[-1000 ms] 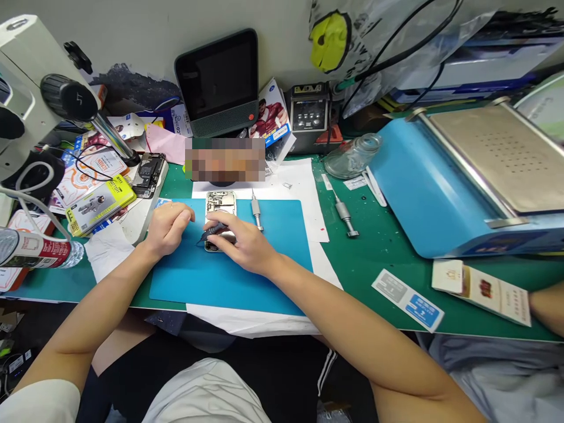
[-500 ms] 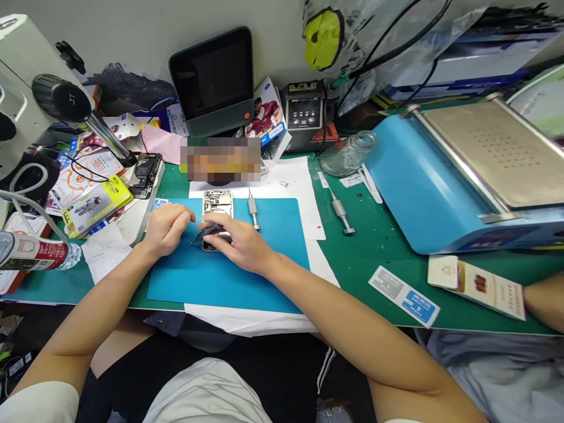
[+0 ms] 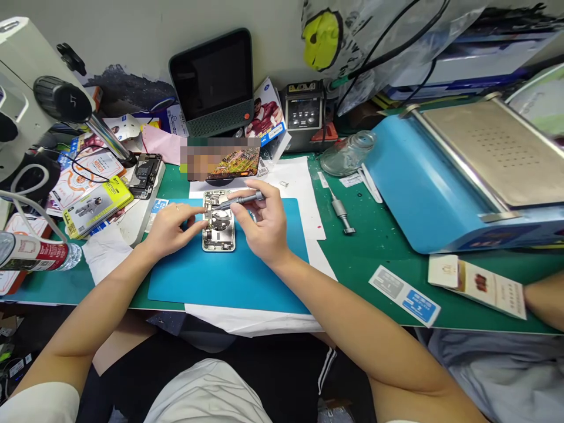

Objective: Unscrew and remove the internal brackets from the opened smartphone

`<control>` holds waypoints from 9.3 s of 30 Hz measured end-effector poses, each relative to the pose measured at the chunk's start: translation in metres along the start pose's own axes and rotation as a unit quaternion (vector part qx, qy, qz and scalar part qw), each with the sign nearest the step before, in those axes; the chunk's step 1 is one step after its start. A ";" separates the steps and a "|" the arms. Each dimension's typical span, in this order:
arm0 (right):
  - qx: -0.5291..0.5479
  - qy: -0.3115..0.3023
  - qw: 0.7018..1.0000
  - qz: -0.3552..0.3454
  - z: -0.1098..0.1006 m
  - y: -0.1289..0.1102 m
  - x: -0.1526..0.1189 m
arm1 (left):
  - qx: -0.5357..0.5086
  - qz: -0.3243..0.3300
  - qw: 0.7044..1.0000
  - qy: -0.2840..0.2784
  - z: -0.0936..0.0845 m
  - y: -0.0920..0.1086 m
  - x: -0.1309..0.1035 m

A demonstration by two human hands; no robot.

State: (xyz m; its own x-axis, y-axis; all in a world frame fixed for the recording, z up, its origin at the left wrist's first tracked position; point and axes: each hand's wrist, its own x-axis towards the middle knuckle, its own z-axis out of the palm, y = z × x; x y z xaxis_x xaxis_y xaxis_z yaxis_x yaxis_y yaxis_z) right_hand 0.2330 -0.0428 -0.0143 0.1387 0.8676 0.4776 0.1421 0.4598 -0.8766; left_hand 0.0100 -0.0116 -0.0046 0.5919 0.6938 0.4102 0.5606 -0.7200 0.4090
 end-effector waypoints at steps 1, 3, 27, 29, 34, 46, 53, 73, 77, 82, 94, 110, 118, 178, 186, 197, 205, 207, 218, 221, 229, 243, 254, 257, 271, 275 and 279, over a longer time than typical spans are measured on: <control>-0.001 -0.004 1.000 0.000 0.000 0.000 0.000 | 0.004 0.007 1.000 0.001 0.001 -0.001 0.000; -0.006 -0.012 1.000 -0.003 0.001 -0.001 -0.001 | 0.012 0.014 1.000 0.003 0.001 -0.003 -0.001; -0.015 -0.056 0.998 -0.002 -0.001 0.000 -0.002 | 0.030 0.029 0.999 0.007 -0.001 -0.001 0.000; -0.028 -0.058 0.998 -0.007 -0.002 0.001 -0.002 | 0.031 0.027 0.999 0.008 -0.001 -0.001 0.000; -0.073 -0.033 0.996 -0.035 -0.006 0.009 0.002 | 0.021 0.031 0.999 0.021 0.000 -0.001 0.001; -0.182 0.013 0.979 -0.088 -0.040 0.019 0.033 | 0.016 0.022 1.000 0.000 0.000 0.001 0.002; -0.288 -0.133 0.940 -0.129 -0.046 0.033 0.046 | 0.012 0.038 0.999 0.012 0.002 0.001 0.002; -0.369 -0.164 0.910 -0.089 -0.038 0.037 0.049 | 0.003 0.039 0.999 -0.002 0.003 0.001 0.001; -0.309 -0.123 0.930 -0.154 -0.038 0.036 0.048 | 0.007 0.032 0.999 -0.007 0.003 0.001 0.000; -0.184 -0.071 0.961 -0.197 -0.032 0.031 0.037 | 0.009 0.031 0.999 -0.011 0.004 -0.001 0.001; -0.001 -0.081 0.993 -0.084 -0.014 0.045 0.026 | 0.013 0.051 0.999 0.003 0.005 -0.003 0.001; -0.091 -0.038 0.982 -0.161 -0.021 0.021 0.016 | 0.028 0.094 0.993 0.070 0.002 0.000 0.003; 0.031 -0.023 0.984 -0.172 -0.005 0.011 0.004 | 0.043 0.132 0.987 0.075 0.001 0.000 0.003; 0.014 -0.077 0.987 -0.137 -0.001 0.008 0.001 | 0.040 0.106 0.992 0.048 0.004 0.001 0.002; 0.015 -0.089 0.986 -0.138 -0.002 0.012 0.002 | 0.043 0.115 0.991 0.053 0.004 0.001 0.002; 0.017 -0.093 0.983 -0.158 -0.003 0.013 0.001 | 0.046 0.120 0.990 0.055 0.004 0.003 0.002; 0.008 -0.103 0.980 -0.171 -0.004 0.012 0.000 | 0.042 0.113 0.992 0.042 0.004 0.003 0.001; -0.003 -0.108 0.980 -0.169 -0.004 0.012 0.000 | 0.043 0.108 0.993 0.035 0.004 0.003 0.001; -0.025 -0.113 0.977 -0.177 -0.004 0.012 -0.002 | 0.025 0.095 0.995 0.018 0.003 0.005 0.002; -0.034 -0.119 0.976 -0.180 -0.005 0.013 -0.002 | 0.017 0.081 0.997 0.007 0.003 0.006 0.002; -0.037 -0.134 0.976 -0.165 -0.008 0.016 -0.002 | -0.003 0.013 0.999 -0.030 0.002 0.005 0.003; -0.057 -0.109 0.982 -0.143 -0.008 0.014 -0.004 | 0.028 -0.008 0.992 -0.126 -0.002 0.006 0.004; -0.044 -0.134 0.977 -0.157 -0.010 0.013 -0.005 | 0.052 0.004 0.983 -0.178 -0.004 0.005 0.003; -0.054 -0.167 0.972 -0.158 -0.009 0.015 -0.007 | 0.045 0.003 0.982 -0.184 -0.005 0.007 0.004; -0.117 -0.208 0.950 -0.203 -0.012 0.018 -0.007 | 0.042 0.010 0.982 -0.186 -0.006 0.007 0.004; -0.123 -0.207 0.948 -0.206 -0.012 0.019 -0.007 | 0.039 0.008 0.982 -0.187 -0.006 0.007 0.004; -0.128 -0.211 0.946 -0.210 -0.012 0.020 -0.006 | 0.035 0.005 0.982 -0.188 -0.005 0.007 0.004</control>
State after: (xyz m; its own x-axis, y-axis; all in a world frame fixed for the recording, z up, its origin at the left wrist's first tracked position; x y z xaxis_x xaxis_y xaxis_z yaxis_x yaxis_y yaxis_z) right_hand 0.2464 -0.0415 -0.0337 -0.3787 0.6420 0.6667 0.3378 0.7665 -0.5463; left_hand 0.0129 -0.0134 0.0041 0.7618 0.6430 0.0783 0.5847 -0.7346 0.3443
